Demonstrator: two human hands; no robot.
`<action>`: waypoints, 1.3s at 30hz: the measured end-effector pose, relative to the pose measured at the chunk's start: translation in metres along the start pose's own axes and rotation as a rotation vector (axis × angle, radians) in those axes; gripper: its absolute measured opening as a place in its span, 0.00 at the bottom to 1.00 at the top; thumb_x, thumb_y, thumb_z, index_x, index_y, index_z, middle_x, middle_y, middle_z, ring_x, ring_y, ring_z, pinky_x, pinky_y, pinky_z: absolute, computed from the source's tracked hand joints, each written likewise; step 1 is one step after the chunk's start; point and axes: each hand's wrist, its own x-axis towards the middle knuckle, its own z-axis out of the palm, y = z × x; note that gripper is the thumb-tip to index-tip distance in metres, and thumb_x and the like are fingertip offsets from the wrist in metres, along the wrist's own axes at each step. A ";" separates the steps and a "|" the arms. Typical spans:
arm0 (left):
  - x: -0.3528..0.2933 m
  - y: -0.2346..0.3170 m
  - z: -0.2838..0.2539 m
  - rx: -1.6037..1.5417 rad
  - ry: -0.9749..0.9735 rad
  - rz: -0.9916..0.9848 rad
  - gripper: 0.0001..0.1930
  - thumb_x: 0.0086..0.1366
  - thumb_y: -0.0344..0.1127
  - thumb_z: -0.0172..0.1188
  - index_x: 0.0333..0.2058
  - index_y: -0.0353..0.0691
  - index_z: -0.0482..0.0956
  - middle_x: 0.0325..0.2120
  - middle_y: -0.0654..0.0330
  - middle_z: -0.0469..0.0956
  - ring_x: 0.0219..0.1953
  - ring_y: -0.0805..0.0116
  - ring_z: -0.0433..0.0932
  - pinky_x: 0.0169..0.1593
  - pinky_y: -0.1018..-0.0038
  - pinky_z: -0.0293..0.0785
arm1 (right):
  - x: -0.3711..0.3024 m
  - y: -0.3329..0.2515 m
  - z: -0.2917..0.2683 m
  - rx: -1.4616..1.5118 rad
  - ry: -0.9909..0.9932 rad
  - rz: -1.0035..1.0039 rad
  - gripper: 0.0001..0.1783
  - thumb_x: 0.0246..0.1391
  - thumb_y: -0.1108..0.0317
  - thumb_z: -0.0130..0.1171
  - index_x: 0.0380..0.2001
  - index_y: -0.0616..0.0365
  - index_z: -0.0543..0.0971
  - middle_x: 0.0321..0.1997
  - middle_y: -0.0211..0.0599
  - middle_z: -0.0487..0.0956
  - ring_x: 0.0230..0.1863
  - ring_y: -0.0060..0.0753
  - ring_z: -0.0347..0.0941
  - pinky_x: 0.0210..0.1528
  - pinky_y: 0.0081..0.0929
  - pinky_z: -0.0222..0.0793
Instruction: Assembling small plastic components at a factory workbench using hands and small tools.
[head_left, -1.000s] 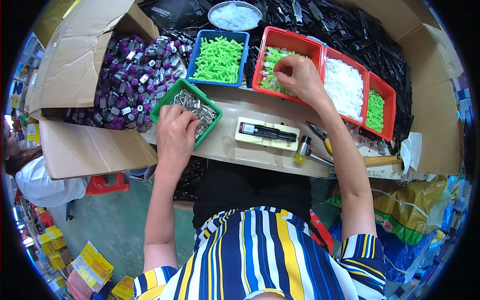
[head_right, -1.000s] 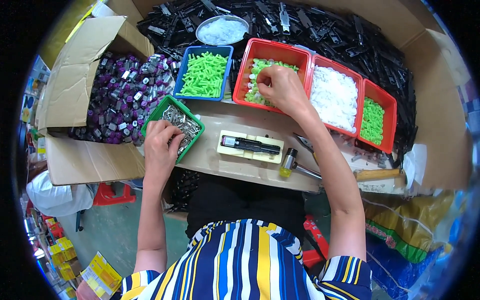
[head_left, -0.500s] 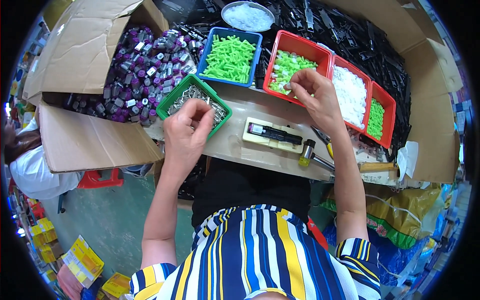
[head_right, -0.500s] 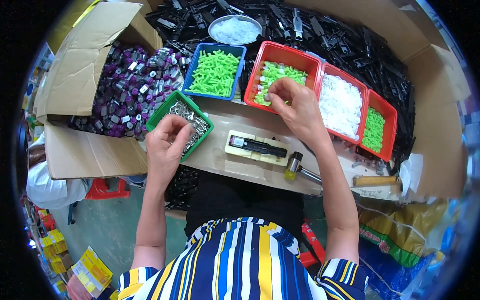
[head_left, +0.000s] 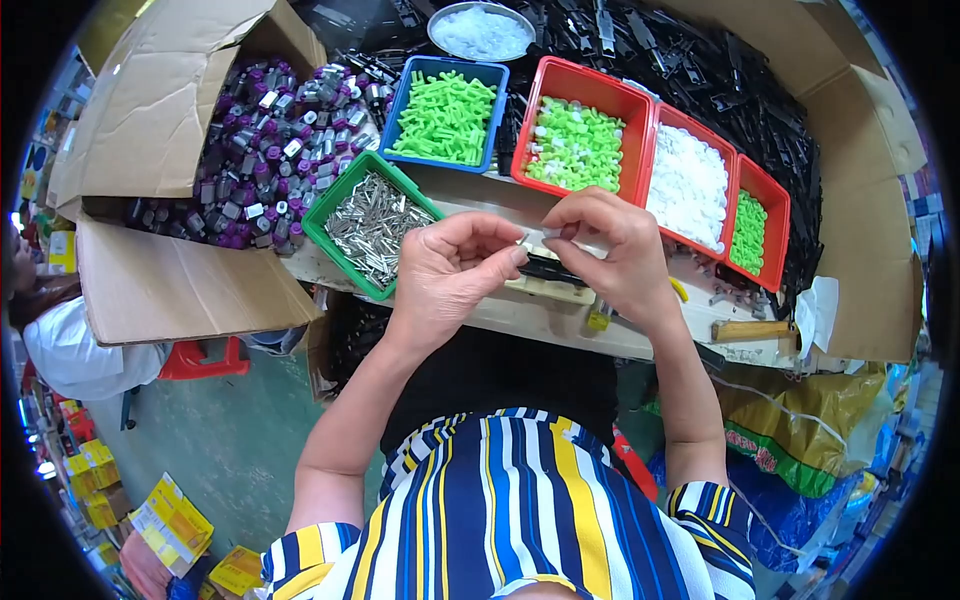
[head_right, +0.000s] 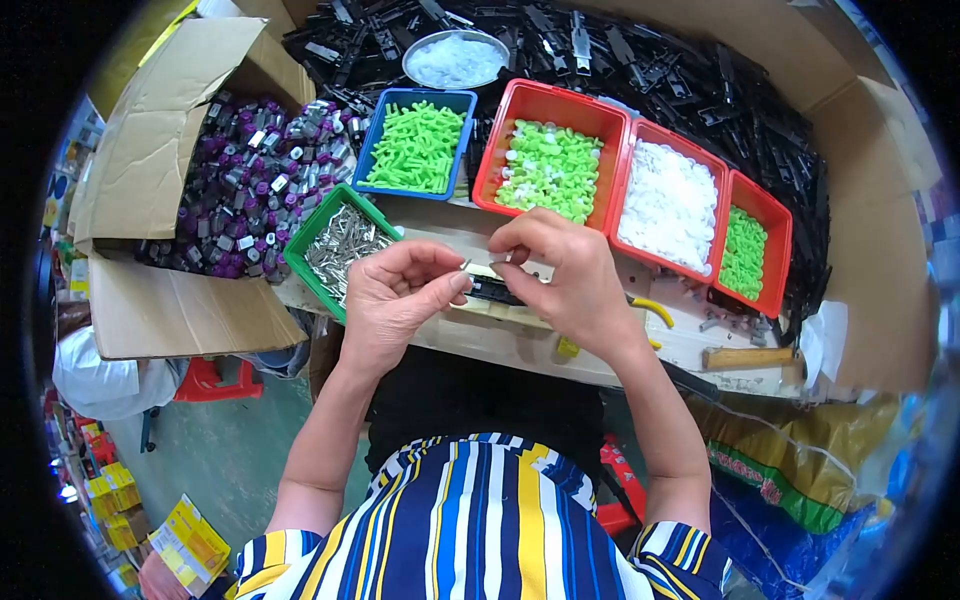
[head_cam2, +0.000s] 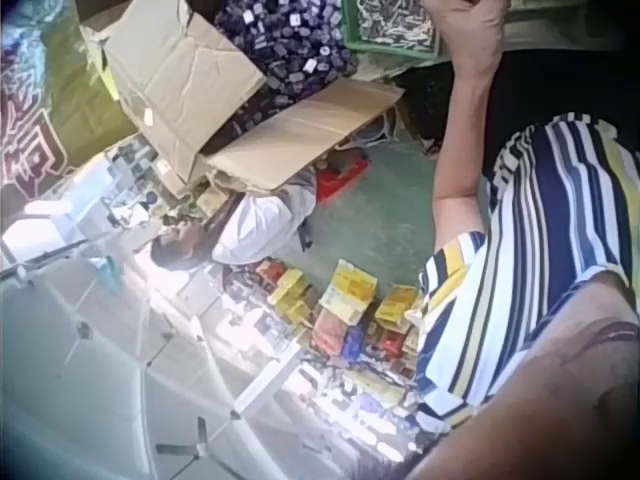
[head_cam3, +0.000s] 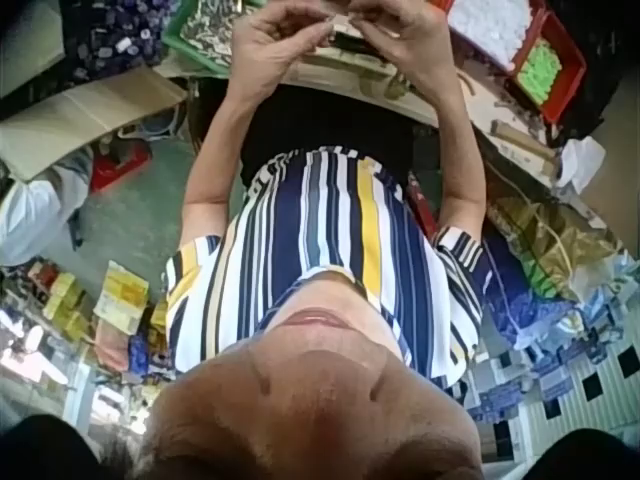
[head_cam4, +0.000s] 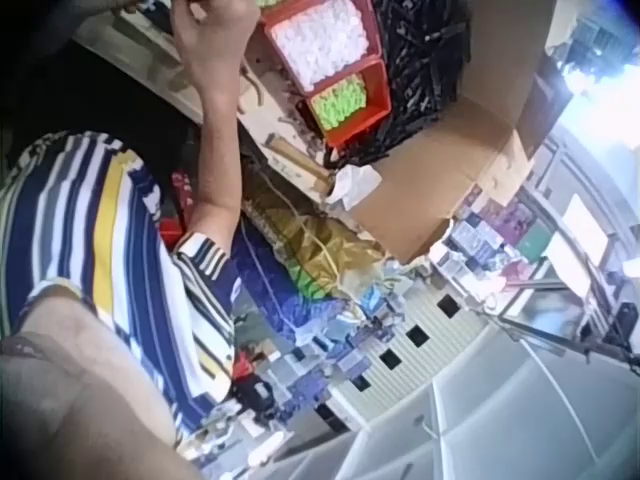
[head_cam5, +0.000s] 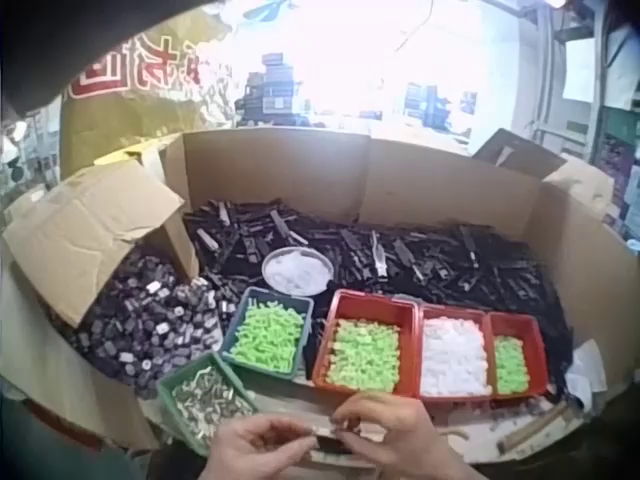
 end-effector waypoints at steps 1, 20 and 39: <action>0.000 0.000 0.003 -0.048 -0.023 -0.008 0.10 0.63 0.24 0.66 0.42 0.32 0.78 0.32 0.60 0.83 0.33 0.78 0.82 0.37 0.82 0.80 | -0.002 0.000 0.001 0.000 0.005 0.003 0.10 0.45 0.83 0.66 0.34 0.65 0.81 0.36 0.38 0.81 0.35 0.28 0.79 0.38 0.23 0.76; 0.002 0.000 0.000 -0.158 -0.066 -0.143 0.12 0.62 0.22 0.64 0.35 0.39 0.68 0.28 0.64 0.79 0.33 0.80 0.81 0.37 0.78 0.84 | -0.003 -0.005 0.006 -0.228 0.013 -0.241 0.11 0.44 0.82 0.68 0.33 0.60 0.84 0.36 0.37 0.81 0.36 0.35 0.81 0.36 0.28 0.77; -0.009 -0.011 0.006 -0.081 -0.162 -0.023 0.20 0.64 0.26 0.65 0.55 0.33 0.77 0.31 0.60 0.82 0.32 0.77 0.82 0.36 0.81 0.78 | -0.030 -0.004 0.016 0.073 0.175 -0.071 0.17 0.46 0.83 0.68 0.42 0.63 0.80 0.34 0.35 0.84 0.35 0.25 0.81 0.39 0.23 0.77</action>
